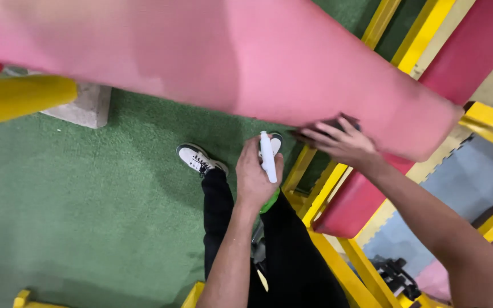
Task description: Cleaning various gym machines and benches with a spray bottle and cloth.
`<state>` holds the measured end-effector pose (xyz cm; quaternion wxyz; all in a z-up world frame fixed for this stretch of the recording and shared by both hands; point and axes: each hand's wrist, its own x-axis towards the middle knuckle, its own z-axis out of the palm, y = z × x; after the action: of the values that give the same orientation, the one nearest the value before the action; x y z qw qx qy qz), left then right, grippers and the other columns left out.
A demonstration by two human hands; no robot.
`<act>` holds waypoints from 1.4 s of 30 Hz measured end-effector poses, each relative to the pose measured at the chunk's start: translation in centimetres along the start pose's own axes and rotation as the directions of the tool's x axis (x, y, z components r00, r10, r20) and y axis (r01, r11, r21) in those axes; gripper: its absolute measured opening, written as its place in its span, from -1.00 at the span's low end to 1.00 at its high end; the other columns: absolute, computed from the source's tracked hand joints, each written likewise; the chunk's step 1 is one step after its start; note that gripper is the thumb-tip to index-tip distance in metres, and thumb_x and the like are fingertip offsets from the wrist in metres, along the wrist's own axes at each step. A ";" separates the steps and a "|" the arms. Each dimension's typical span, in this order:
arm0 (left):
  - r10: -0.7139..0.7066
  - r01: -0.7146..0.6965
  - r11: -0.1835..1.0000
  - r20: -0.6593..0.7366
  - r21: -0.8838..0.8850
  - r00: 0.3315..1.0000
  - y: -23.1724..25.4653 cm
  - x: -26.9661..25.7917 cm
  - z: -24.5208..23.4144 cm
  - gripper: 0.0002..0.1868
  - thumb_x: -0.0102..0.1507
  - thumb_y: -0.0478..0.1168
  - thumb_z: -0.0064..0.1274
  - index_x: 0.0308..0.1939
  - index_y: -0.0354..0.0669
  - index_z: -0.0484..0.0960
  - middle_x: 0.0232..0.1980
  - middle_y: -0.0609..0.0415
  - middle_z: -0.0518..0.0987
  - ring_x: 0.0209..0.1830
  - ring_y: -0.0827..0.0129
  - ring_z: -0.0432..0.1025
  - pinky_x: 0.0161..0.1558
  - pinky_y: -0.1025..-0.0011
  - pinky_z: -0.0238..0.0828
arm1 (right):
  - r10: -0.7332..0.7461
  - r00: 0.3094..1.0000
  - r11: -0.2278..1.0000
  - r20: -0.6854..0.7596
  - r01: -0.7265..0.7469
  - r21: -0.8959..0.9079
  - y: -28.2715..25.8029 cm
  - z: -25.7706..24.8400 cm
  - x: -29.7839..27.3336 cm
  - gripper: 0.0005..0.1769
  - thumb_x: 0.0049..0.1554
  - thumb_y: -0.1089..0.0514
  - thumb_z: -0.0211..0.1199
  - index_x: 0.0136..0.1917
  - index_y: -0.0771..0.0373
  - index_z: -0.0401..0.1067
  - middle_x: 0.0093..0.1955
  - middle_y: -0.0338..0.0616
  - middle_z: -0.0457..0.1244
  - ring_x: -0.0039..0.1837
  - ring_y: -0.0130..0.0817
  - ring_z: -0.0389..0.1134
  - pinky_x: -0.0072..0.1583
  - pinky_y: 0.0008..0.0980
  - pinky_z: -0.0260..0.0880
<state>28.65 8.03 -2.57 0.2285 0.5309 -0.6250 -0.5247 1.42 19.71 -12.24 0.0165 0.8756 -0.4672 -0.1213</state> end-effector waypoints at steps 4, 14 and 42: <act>-0.058 0.058 0.998 -0.002 -0.024 0.998 0.2 0.0 -2.2 -0.53 0.18 -0.27 0.19 0.15 -0.29 0.50 0.02 -0.19 0.56 -0.04 -0.08 0.55 -0.07 0.13 0.55 | -0.088 0.995 0.966 0.054 0.098 -0.237 1.0 -0.8 0.1 -0.32 0.21 -0.08 0.12 0.60 -0.32 0.25 0.70 -0.61 -0.04 0.67 -0.33 -0.14 0.49 0.01 0.12; -0.063 0.048 0.994 -0.164 -0.095 0.984 1.4 1.1 -6.0 -0.55 0.20 -0.28 0.16 0.16 -0.29 0.49 -0.01 -0.19 0.56 -0.10 -0.04 0.54 -0.08 0.14 0.53 | 0.151 0.970 0.956 -0.191 -0.093 0.279 1.6 -10.5 23.8 -0.04 0.02 -0.14 0.45 0.65 -0.05 0.25 0.71 -0.01 -0.10 0.70 0.03 -0.16 0.54 0.36 -0.12; -0.064 0.004 0.981 -0.299 -0.196 0.952 -1.5 3.1 -19.9 -0.59 0.19 -0.33 0.12 0.12 -0.31 0.47 -0.03 -0.21 0.53 -0.11 -0.07 0.52 -0.03 0.16 0.50 | -0.095 0.995 0.970 0.033 0.100 -0.221 -6.0 -9.4 27.4 -0.23 0.26 0.00 0.17 0.73 -0.07 0.30 0.83 -0.32 -0.09 0.77 -0.30 -0.15 0.55 0.01 -0.04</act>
<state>45.04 -2.78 2.10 0.3635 0.5912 -0.5192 -0.4987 23.11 -0.19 -9.35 0.1035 0.8888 -0.4073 -0.1830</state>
